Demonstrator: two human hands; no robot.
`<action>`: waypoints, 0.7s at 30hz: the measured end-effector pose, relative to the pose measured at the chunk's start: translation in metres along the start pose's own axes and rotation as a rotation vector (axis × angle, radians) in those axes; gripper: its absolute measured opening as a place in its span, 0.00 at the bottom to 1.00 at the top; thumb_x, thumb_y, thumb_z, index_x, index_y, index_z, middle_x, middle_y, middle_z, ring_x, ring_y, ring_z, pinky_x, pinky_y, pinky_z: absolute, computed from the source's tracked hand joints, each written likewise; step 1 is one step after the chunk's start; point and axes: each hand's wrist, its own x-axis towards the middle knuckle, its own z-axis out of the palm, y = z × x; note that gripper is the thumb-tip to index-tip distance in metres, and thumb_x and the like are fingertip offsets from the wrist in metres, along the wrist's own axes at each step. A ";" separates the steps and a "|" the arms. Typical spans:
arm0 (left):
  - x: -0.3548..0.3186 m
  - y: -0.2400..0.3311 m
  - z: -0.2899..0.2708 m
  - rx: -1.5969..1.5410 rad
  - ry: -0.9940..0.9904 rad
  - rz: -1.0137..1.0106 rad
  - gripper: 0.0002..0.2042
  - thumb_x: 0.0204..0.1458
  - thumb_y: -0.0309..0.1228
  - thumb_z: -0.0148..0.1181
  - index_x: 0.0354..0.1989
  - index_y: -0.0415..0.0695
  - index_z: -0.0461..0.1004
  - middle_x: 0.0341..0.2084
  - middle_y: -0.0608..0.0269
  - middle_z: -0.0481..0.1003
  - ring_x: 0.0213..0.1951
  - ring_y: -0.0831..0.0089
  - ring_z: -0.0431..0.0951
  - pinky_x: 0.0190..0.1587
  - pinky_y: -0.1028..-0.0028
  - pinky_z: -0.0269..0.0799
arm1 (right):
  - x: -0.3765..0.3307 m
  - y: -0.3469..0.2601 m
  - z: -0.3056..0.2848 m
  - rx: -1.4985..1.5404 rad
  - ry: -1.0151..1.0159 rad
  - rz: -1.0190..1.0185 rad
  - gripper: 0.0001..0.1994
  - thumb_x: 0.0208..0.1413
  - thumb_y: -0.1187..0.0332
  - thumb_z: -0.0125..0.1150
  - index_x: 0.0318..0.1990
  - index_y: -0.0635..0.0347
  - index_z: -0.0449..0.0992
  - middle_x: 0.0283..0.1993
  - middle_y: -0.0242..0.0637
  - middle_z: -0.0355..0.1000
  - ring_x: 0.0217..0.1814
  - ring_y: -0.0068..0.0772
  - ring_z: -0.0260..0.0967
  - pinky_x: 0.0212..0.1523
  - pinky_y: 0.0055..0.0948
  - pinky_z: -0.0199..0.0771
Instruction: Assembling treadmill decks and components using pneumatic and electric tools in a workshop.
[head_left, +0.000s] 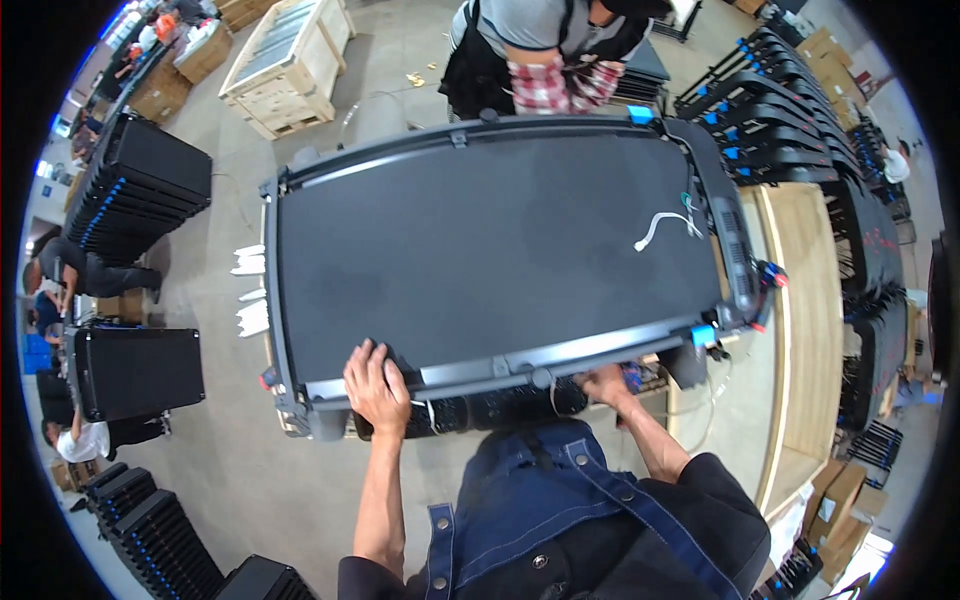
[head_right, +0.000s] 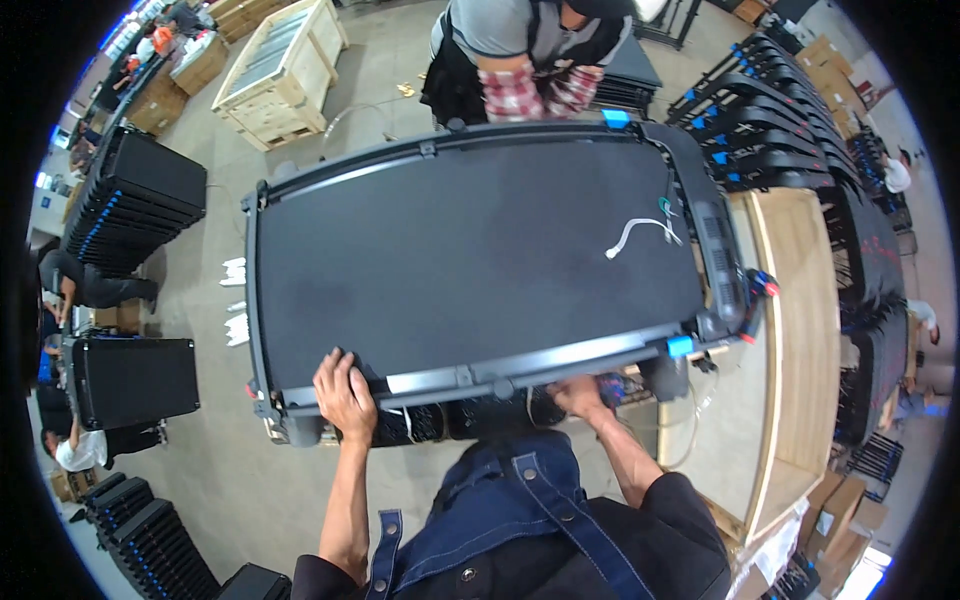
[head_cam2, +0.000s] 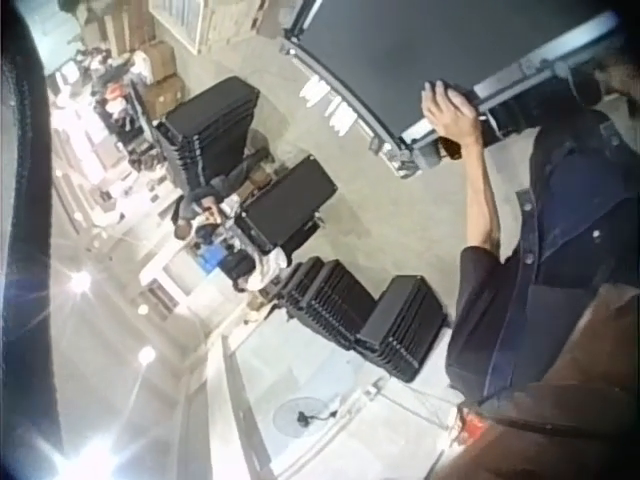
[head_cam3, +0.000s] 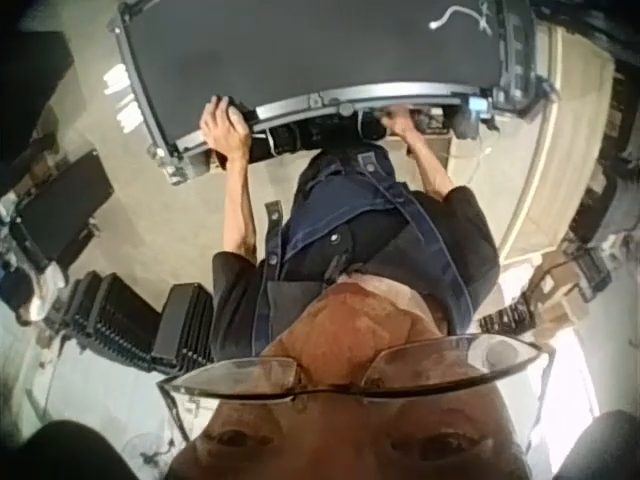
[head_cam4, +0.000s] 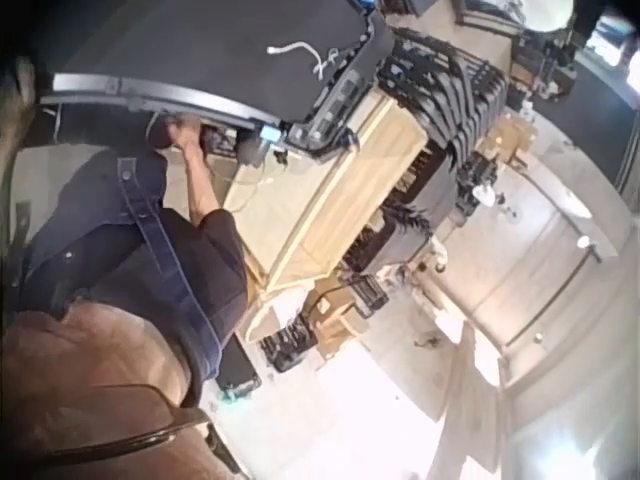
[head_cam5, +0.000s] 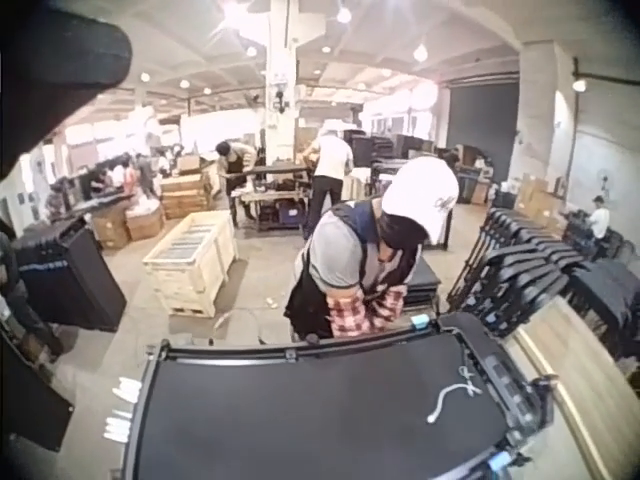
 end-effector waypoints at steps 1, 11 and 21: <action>0.005 0.003 -0.005 -0.039 0.026 -0.016 0.13 0.56 0.30 0.54 0.47 0.43 0.78 0.52 0.53 0.75 0.56 0.50 0.72 0.61 0.55 0.64 | -0.030 -0.049 -0.040 0.097 -0.026 -0.102 0.14 0.55 0.63 0.61 0.45 0.60 0.80 0.38 0.47 0.79 0.40 0.49 0.78 0.45 0.43 0.77; 0.000 0.013 0.000 -0.132 0.101 0.004 0.11 0.58 0.31 0.56 0.46 0.44 0.78 0.51 0.58 0.76 0.55 0.56 0.72 0.59 0.58 0.66 | -0.109 -0.194 -0.204 -0.145 0.654 -0.223 0.23 0.62 0.75 0.52 0.65 0.53 0.65 0.46 0.48 0.73 0.39 0.52 0.74 0.34 0.45 0.75; -0.123 0.132 0.003 -0.570 -0.294 0.077 0.08 0.56 0.29 0.59 0.43 0.44 0.78 0.38 0.52 0.78 0.42 0.53 0.78 0.48 0.59 0.74 | -0.148 0.033 -0.073 0.042 0.205 0.570 0.34 0.53 0.53 0.65 0.66 0.55 0.62 0.44 0.52 0.78 0.47 0.53 0.78 0.49 0.46 0.77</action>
